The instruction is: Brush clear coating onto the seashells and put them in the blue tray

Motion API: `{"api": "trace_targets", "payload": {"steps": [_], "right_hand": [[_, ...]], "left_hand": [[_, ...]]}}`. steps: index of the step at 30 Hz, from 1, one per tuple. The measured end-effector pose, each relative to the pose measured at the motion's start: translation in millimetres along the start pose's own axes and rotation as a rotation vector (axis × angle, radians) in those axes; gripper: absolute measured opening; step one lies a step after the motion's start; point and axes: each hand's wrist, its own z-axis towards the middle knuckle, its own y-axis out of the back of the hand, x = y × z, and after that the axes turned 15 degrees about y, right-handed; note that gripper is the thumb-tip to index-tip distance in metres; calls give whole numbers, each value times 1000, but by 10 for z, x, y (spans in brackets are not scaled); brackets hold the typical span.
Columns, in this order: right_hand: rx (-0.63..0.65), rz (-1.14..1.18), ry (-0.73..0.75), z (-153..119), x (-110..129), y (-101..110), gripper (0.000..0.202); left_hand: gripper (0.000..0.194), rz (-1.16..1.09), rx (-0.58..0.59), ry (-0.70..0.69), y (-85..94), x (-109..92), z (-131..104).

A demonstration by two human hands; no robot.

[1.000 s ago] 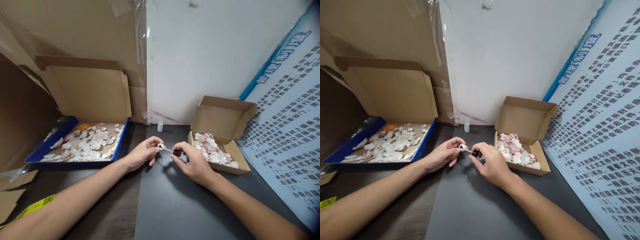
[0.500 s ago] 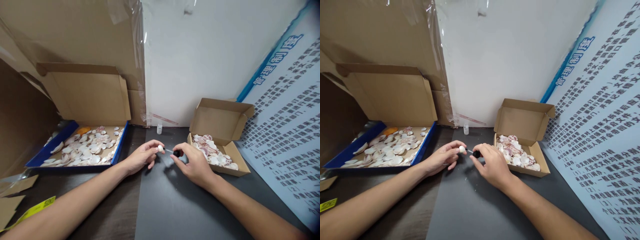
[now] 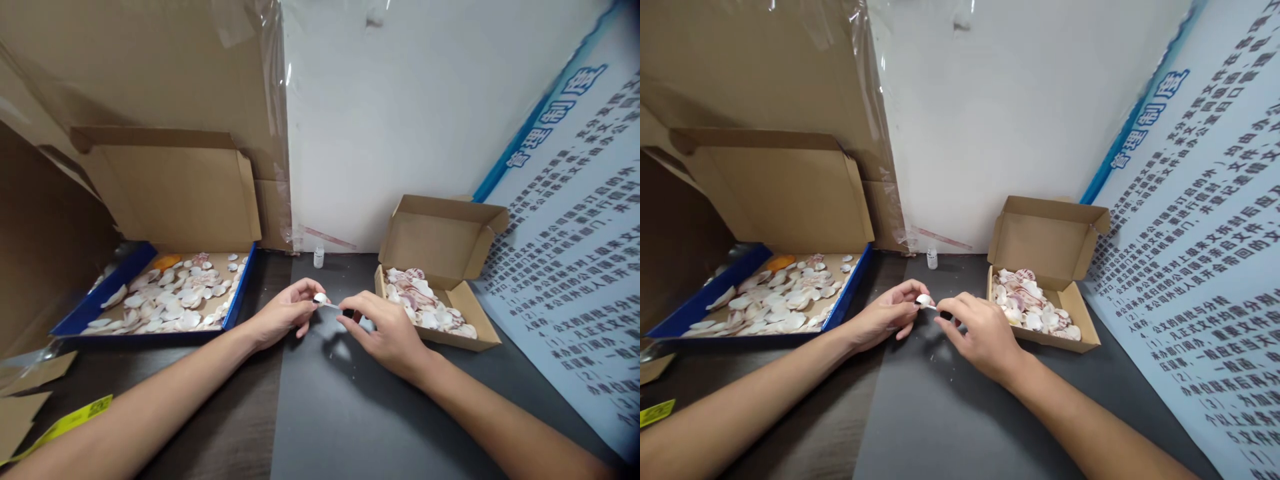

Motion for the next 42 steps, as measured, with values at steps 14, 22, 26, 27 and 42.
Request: {"api": "trace_targets", "payload": {"steps": [14, 22, 26, 27, 42], "right_hand": [[0, 30, 23, 4, 25, 3, 17], [25, -13, -40, -6, 28, -27, 15], [62, -30, -65, -5, 35, -35, 12], [61, -43, -82, -5, 35, -35, 12], [52, 1, -39, 4, 65, -15, 12]], "left_hand": [[34, 46, -63, -23, -42, 14, -18], [22, -27, -264, -85, -157, 82, -32], [21, 7, -277, -82, -186, 117, -40], [22, 20, -273, -83, -183, 125, -42], [27, 63, -177, -51, -138, 93, -99]]}}
